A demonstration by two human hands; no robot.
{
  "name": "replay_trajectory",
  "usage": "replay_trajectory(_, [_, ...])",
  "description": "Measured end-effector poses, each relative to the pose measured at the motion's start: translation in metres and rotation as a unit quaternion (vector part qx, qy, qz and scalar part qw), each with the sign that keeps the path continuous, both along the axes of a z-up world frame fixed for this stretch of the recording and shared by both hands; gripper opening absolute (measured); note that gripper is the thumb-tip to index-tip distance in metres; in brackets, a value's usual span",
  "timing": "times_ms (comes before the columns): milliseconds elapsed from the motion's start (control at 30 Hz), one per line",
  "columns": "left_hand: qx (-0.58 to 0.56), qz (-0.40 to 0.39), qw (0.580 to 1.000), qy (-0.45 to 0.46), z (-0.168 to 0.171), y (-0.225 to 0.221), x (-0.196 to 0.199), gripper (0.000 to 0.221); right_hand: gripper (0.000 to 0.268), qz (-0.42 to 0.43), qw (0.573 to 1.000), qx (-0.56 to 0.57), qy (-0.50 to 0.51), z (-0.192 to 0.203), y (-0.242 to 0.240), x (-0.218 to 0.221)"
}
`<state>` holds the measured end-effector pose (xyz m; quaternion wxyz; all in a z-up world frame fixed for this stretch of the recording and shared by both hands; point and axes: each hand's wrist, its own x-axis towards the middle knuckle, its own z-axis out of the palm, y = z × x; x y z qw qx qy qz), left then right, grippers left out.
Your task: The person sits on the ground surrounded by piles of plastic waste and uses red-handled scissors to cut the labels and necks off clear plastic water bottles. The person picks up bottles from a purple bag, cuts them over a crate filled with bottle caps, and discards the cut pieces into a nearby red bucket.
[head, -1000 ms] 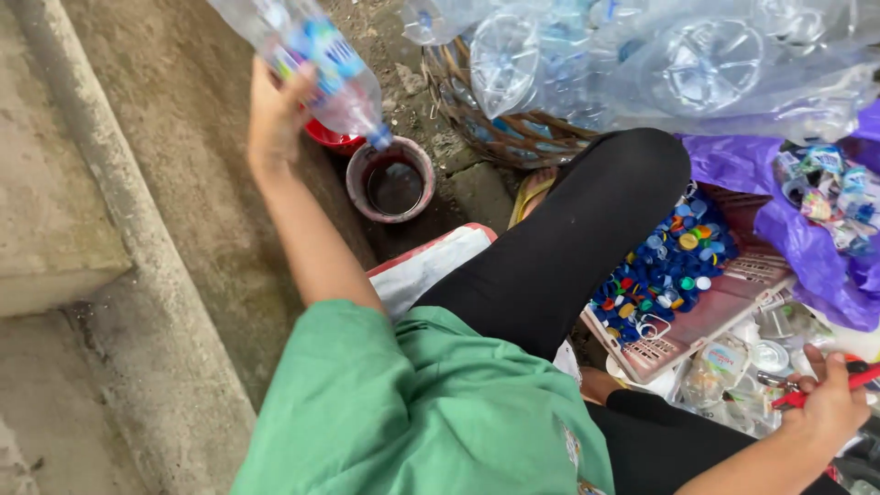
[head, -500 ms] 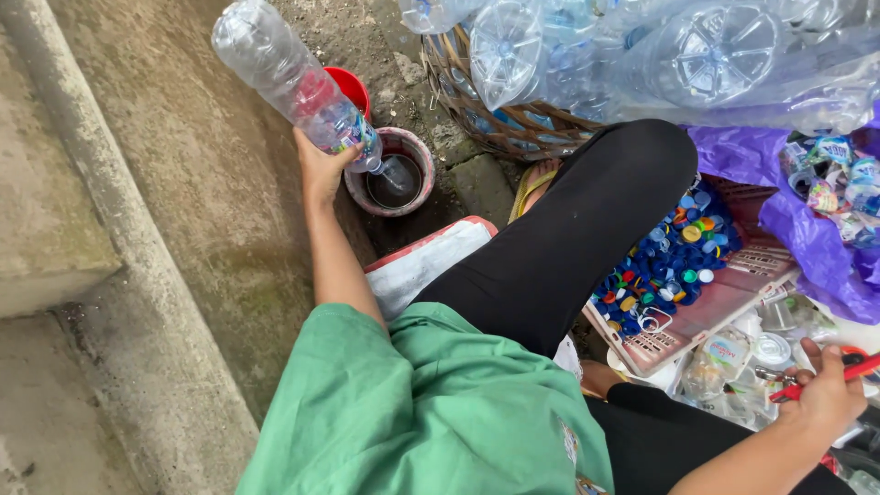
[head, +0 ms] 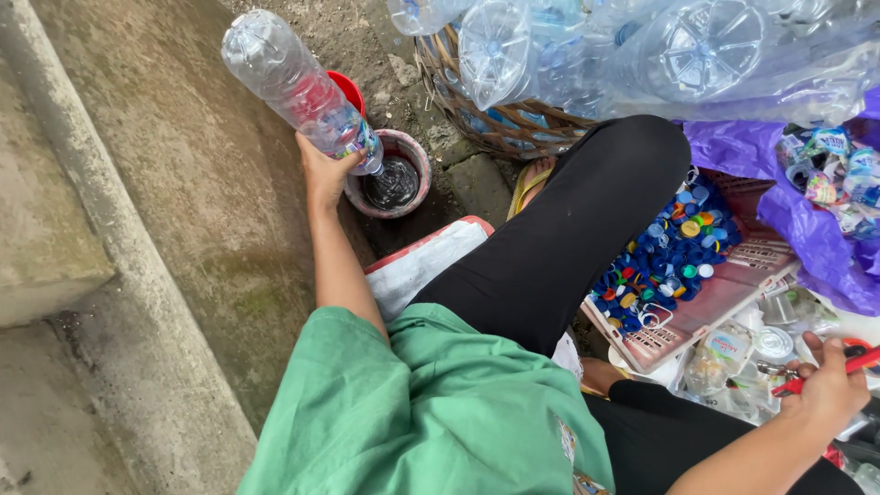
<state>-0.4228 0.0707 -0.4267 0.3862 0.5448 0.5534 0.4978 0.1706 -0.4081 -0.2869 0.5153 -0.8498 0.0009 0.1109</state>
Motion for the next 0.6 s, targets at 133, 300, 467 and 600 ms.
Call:
replay_trajectory(133, [-0.002,0.01,1.0,0.023,0.0,-0.001,0.002,0.089,0.012,0.003,1.0,-0.02,-0.011,0.005,0.003,-0.006])
replay_trajectory(300, [-0.002,0.018,0.999,0.04,-0.012,0.001,0.0,0.093,0.015,0.001,1.0,-0.018,-0.014,0.006,0.007,-0.009])
replay_trajectory(467, [0.0,0.018,0.999,0.037,-0.006,-0.001,0.0,0.092,0.011,0.002,1.0,-0.023,-0.017,0.004,0.007,-0.008])
replay_trajectory(600, [-0.006,0.018,0.999,0.037,-0.007,0.0,0.0,0.091,0.014,-0.001,0.999,-0.023,-0.032,0.0,0.007,-0.007])
